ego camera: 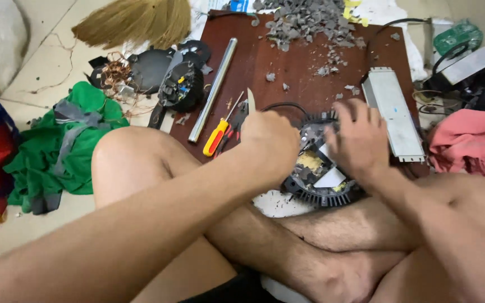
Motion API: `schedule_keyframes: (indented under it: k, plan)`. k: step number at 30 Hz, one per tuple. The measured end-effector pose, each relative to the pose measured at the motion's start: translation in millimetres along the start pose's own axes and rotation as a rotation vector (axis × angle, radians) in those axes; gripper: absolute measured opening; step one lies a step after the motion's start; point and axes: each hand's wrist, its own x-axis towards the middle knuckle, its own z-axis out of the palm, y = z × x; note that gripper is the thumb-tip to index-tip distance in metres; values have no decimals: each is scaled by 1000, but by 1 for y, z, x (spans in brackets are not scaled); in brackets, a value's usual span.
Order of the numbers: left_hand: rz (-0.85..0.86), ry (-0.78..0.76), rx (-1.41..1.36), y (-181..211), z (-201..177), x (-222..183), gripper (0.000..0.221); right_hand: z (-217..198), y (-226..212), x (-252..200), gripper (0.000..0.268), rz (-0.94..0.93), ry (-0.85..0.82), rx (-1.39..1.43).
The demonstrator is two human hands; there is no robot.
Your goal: Disassembling an electronic component, likely a motor or light fixture, using a screwdriver and pliers while sitting on the floor.
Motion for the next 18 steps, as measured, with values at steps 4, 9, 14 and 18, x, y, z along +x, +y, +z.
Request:
schedule_keyframes:
  k: [4,9,14,18]
  plan:
    - [-14,7,-60,7,0,4,26,-32,-44,-10,21,-148,-212,286]
    - [-7,70,-153,7,8,-5,26,-58,-90,-23,28,194,-597,546]
    - [-251,-59,-260,-7,10,4,32,-78,-95,-20,35,147,-667,439]
    - [-169,-66,-309,-13,0,-9,37,-56,-98,-38,47,67,-665,365]
